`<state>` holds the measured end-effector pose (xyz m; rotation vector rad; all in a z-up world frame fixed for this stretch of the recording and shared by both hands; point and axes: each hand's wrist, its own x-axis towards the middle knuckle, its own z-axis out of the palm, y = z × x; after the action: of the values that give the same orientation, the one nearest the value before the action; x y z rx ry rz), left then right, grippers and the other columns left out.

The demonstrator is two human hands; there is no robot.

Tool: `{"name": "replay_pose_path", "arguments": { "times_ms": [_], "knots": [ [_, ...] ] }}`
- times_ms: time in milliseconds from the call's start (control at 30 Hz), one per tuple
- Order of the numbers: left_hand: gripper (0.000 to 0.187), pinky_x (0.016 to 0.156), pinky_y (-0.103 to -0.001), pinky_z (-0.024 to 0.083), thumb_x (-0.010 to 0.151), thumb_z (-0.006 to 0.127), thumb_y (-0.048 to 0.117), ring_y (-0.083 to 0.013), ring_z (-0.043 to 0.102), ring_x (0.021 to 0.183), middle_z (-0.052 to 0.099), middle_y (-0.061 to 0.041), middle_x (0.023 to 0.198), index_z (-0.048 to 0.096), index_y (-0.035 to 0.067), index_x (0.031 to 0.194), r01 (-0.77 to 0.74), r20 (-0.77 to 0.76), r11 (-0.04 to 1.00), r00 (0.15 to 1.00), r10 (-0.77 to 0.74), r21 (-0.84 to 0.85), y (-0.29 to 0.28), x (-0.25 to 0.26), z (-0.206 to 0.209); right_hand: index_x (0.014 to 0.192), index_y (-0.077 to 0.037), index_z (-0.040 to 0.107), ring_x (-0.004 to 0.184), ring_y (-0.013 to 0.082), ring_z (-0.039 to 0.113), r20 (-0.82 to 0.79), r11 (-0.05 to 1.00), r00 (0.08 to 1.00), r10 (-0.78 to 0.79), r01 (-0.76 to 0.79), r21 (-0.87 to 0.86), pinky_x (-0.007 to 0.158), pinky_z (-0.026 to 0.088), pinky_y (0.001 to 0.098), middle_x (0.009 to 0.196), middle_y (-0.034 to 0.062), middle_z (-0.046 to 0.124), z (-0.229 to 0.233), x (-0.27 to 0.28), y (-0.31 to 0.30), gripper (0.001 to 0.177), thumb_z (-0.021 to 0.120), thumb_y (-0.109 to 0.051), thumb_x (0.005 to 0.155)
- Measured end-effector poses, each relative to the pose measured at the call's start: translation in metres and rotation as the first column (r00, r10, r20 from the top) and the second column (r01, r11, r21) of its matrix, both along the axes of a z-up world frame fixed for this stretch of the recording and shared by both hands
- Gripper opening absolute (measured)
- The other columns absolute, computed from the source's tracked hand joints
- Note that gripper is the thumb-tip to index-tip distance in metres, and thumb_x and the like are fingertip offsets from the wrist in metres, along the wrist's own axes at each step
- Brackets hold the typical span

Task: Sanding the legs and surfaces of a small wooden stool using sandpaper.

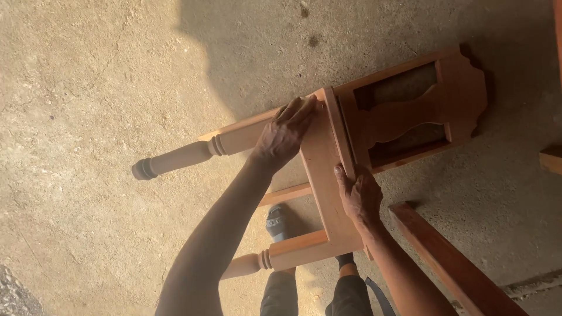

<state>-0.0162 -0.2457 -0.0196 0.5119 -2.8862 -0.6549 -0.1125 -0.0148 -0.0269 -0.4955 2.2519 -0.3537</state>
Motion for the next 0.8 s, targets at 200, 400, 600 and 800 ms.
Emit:
{"name": "replay_pose_path", "arguments": {
  "times_ms": [200,400,600,800],
  "knots": [
    [0.035,0.103,-0.037,0.057,0.103,0.065,-0.004,-0.0294,0.07,0.117,0.067,-0.012,0.13,0.062,-0.002,0.138,-0.133,0.003,0.972,0.991,0.135,0.196,-0.038,0.135,0.041,0.11,-0.004,0.068,0.081,0.0337,0.073,-0.054,0.999,0.998,0.037,-0.039,-0.035,0.071,0.06,0.049,0.091,0.0169,0.072,-0.011,0.002,0.008,0.062,0.052,-0.063,0.1],
    [0.045,0.115,-0.044,0.053,0.091,0.065,-0.009,-0.0363,0.057,0.138,0.063,-0.013,0.145,0.064,-0.001,0.136,-0.258,0.038,0.957,0.964,0.265,-0.131,-0.016,0.12,0.006,0.113,-0.003,0.068,0.082,0.0367,0.074,-0.093,0.999,0.995,0.038,-0.04,-0.01,0.074,0.06,0.0502,0.093,0.0189,0.073,-0.007,0.0,0.003,0.064,0.051,-0.064,0.099],
    [0.047,0.117,-0.048,0.048,0.093,0.067,-0.003,-0.0354,0.052,0.141,0.06,-0.009,0.15,0.065,0.012,0.137,-0.091,0.1,0.992,0.99,0.099,-0.083,-0.039,0.15,0.039,0.114,-0.004,0.07,0.085,0.041,0.072,-0.165,0.992,0.981,0.107,-0.116,-0.043,0.075,0.058,0.0536,0.093,0.0209,0.073,-0.021,0.0,0.012,0.063,0.05,-0.062,0.1],
    [0.034,0.101,-0.038,0.058,0.109,0.053,0.022,-0.0239,0.068,0.121,0.07,-0.012,0.127,0.064,0.009,0.139,-0.811,0.068,0.34,0.419,0.905,0.476,0.051,0.184,0.086,0.131,0.002,0.06,0.115,0.0411,0.062,-0.246,0.991,0.961,0.127,-0.135,-0.017,0.096,0.053,0.055,0.12,0.0262,0.066,0.0,0.011,0.017,0.073,0.047,-0.065,0.104]
  ]
}}
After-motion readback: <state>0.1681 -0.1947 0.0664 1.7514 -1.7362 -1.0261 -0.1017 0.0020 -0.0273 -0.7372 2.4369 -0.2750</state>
